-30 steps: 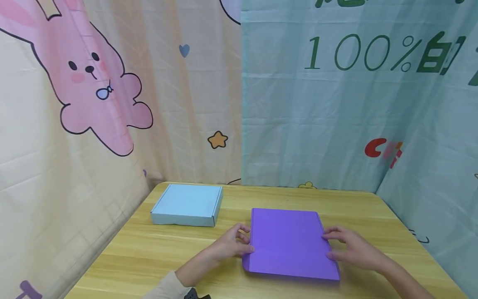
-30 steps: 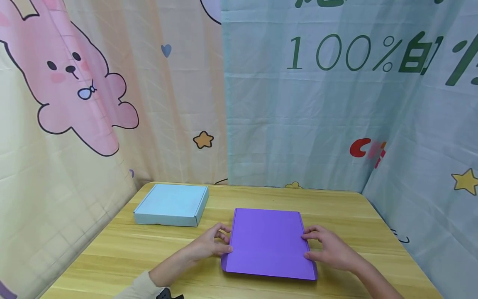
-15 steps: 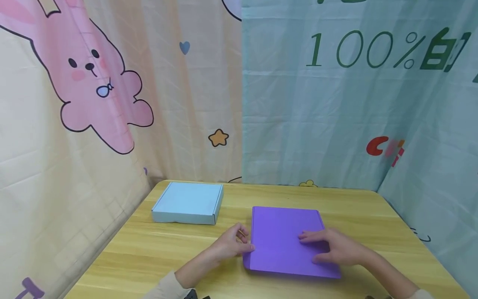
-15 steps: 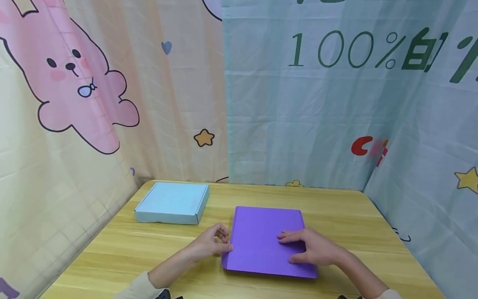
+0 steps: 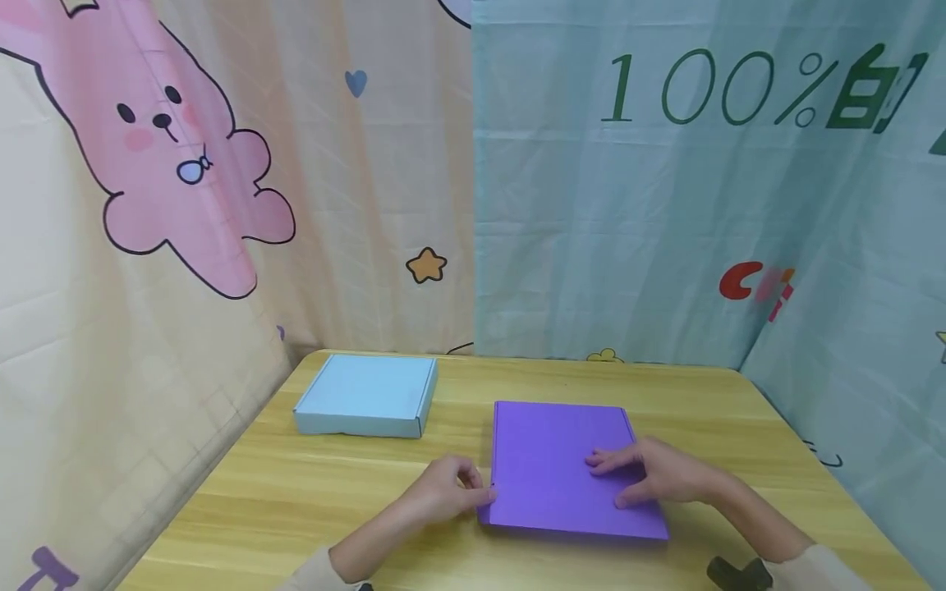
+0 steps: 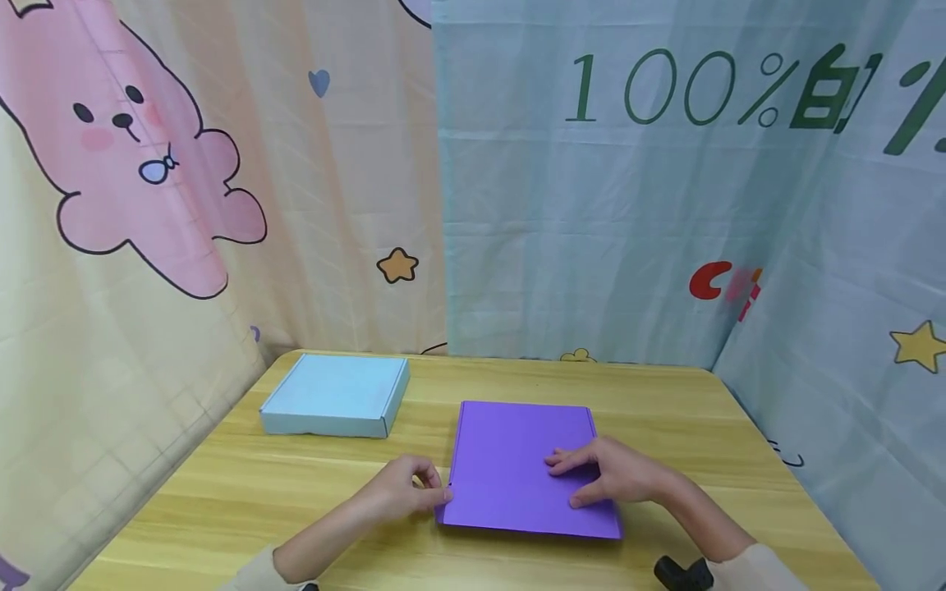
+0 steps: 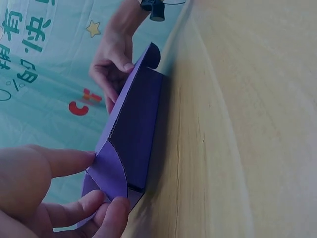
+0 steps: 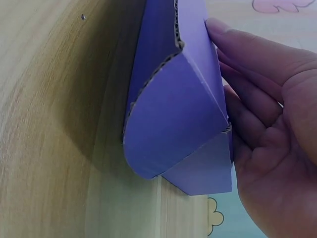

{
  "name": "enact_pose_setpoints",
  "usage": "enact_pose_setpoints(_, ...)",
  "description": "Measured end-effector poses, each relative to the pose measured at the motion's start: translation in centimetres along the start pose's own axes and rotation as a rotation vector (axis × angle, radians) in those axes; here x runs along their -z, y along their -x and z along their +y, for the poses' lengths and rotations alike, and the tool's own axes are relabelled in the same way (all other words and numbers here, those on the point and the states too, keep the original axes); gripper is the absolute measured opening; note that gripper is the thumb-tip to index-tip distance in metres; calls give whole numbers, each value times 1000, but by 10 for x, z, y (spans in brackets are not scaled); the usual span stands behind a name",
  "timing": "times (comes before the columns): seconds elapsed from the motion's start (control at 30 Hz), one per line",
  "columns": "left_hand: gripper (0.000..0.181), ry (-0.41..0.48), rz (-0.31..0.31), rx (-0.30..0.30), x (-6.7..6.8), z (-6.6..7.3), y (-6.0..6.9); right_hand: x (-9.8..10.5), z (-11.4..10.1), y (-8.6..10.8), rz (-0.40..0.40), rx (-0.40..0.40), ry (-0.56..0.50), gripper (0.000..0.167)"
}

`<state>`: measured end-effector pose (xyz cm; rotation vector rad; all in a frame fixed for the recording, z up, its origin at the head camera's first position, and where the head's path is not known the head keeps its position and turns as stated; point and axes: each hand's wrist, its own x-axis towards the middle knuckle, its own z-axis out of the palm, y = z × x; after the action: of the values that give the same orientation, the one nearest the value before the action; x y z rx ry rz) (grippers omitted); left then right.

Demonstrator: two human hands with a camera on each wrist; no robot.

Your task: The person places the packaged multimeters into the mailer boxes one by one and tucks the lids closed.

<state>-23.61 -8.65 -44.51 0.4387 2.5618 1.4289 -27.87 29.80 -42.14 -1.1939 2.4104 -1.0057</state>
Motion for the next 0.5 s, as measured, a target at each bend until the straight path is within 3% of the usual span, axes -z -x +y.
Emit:
enact_pose_setpoints(0.23, 23, 138, -58, 55, -2, 0, 4, 3, -1, -3, -6, 2, -17, 48)
enact_pose_setpoints(0.5, 24, 353, -120, 102, -11, -10, 3, 1, -2, -2, 0, -38, -56, 47)
